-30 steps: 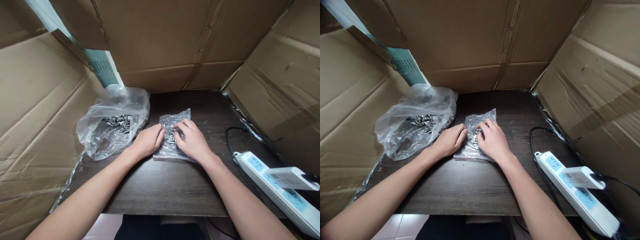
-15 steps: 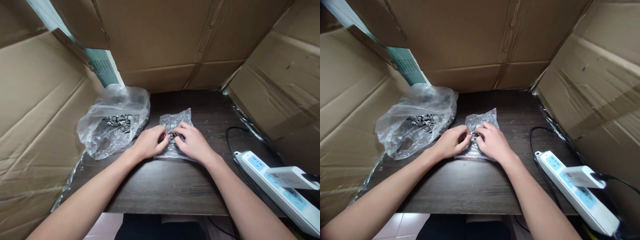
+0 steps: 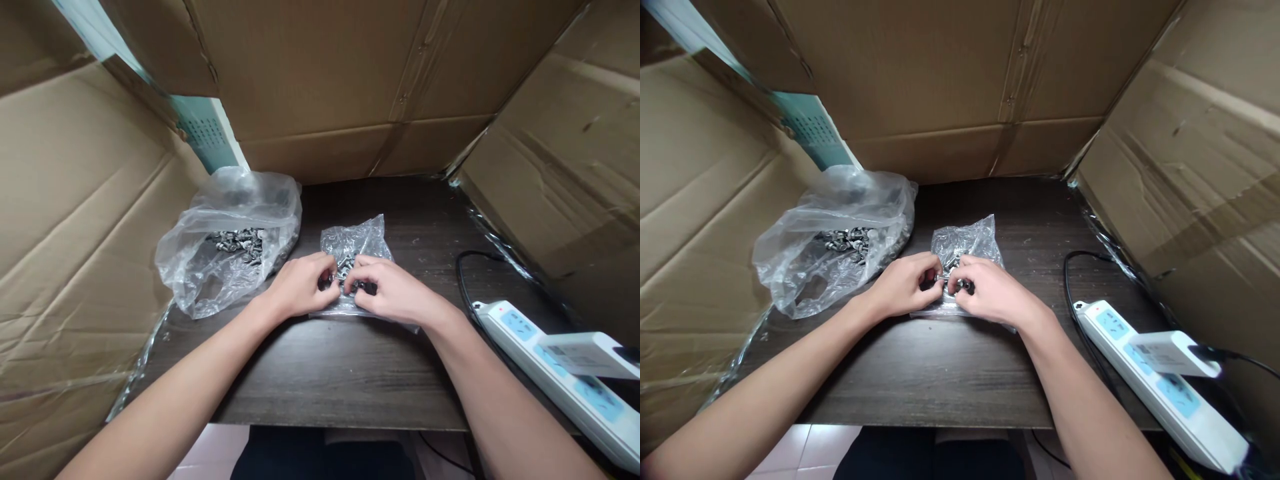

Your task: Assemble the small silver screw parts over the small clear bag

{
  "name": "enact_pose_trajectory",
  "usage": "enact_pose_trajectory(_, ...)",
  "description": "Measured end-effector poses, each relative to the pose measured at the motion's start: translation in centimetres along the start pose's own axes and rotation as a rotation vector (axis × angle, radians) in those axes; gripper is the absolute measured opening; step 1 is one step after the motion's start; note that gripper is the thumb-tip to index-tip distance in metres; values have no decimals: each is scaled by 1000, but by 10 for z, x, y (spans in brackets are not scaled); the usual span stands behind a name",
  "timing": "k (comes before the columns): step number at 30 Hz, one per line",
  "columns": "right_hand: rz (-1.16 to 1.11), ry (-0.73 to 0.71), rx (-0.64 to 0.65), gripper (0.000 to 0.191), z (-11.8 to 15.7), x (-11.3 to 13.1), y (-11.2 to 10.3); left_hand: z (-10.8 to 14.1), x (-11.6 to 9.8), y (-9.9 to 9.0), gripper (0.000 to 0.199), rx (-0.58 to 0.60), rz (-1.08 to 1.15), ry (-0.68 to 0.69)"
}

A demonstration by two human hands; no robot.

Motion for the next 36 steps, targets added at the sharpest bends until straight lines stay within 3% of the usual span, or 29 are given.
enact_pose_trajectory(4,57,15,68,28,4,-3,4,0,1,1,11,16,7,-9)
enact_pose_trajectory(23,263,20,-61,32,0,-8,-3,0,4,4,13,67,-64,-58)
enact_pose_trajectory(32,319,22,-101,13,0,-5,-2,1,2,5,13,86,-72,-62)
enact_pose_trajectory(36,331,24,-76,14,1,-4,-2,2,1,4,12,89,-72,-64)
Point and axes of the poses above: each hand's wrist, its own z-axis away from the middle knuckle, its own y-axis out of the palm, x = y × z, the point moved 8 cm from there along -z, towards the middle knuckle, and after that the axes turned 13 degrees about -x, right-handed, at the moved point
